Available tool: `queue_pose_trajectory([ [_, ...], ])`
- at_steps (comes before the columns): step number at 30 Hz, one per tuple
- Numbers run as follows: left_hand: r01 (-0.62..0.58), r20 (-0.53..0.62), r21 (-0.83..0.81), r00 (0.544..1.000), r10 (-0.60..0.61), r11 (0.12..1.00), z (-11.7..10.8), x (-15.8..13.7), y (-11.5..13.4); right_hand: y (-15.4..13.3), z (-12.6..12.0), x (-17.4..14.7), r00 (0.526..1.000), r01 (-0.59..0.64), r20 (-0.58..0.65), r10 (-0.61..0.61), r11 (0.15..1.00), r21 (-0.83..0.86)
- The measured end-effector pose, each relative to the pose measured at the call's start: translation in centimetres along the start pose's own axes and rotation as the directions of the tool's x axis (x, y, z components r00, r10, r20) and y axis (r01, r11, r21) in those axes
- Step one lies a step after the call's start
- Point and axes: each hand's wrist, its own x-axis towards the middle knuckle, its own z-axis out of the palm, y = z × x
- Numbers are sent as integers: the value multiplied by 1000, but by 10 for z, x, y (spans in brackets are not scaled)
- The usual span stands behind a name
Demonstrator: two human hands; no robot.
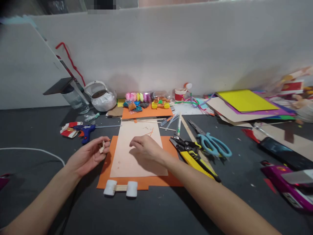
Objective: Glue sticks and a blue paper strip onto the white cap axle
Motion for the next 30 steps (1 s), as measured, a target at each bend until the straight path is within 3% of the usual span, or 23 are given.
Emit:
queue_pose_trajectory([
  [4,-146,-191,185,965,182,972,-34,23,3,16,-23,-2,986,-68,-165,36,979,-192],
  [8,-227,-218,414,916,338,882,-47,42,1,16,-45,-4,977,-94,-213,13,923,-373],
  [17,-295,7,768,892,453,569,-32,52,3,33,-81,4,966,-245,-228,119,696,-675],
  [24,-331,233,896,919,318,298,3,95,13,50,-85,31,969,-245,-188,160,533,-810],
  [30,-380,332,918,891,310,110,29,130,17,56,-87,44,979,-194,-139,147,480,-856],
])
